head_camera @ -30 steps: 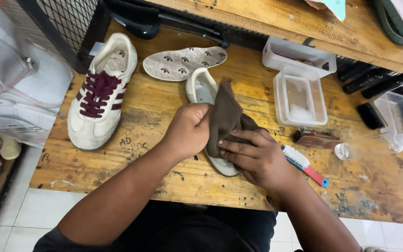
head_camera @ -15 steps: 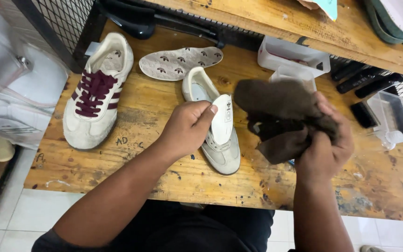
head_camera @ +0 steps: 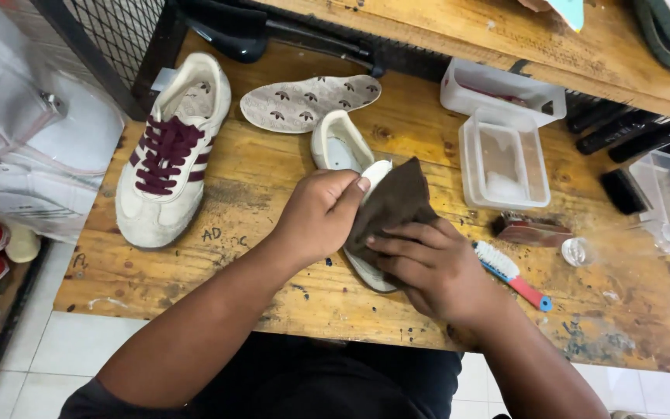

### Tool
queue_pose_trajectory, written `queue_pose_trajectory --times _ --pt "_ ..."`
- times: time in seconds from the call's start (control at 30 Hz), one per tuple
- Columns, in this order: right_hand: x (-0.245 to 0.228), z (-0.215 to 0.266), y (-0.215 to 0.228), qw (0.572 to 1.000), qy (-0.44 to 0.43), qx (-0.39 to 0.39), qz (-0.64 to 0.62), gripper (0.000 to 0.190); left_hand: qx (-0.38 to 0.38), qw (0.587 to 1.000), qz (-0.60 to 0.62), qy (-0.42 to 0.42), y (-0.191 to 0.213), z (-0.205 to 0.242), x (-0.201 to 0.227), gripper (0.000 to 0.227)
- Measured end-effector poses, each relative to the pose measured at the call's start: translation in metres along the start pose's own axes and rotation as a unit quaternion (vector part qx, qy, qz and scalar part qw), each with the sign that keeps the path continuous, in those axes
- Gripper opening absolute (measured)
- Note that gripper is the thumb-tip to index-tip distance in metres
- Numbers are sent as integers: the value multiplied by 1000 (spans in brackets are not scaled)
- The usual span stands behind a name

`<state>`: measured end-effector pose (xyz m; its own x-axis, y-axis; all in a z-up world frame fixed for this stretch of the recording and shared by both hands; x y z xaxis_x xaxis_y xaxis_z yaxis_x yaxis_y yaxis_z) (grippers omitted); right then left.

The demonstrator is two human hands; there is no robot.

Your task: Cleaning the tongue of a white sneaker using a brush and a cloth at a workbench.

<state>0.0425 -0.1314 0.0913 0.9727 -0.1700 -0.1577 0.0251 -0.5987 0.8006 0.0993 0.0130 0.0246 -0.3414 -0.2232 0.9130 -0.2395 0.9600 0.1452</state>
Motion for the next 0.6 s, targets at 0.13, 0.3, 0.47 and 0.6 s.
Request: queue_pose_trajectory --times 0.13,0.3,0.47,0.6 --pt "33 25 9 997 -44 -27 -65 24 -12 1000 -1 -3 0 1 6 39" --pt "93 65 61 857 -369 294 -208 29 -20 1000 22 -7 -1 1 8 43" --pt "52 24 53 939 -185 266 -113 19 -10 1000 13 -10 -2 1 3 39" --pt "7 -12 -6 996 -18 70 47 17 13 1000 -7 -3 8 4 25 33"
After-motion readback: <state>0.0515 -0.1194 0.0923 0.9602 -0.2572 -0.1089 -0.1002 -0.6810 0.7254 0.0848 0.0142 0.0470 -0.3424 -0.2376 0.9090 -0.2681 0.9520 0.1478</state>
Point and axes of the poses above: each hand's wrist, its own z-axis away from the middle knuckle, its own y-axis out of the back of the hand, x = y × z, the point moved 10 cm from there along -z, towards the middle knuckle, and after that the axes turned 4 degrees about -y, right-handed, at the moved point
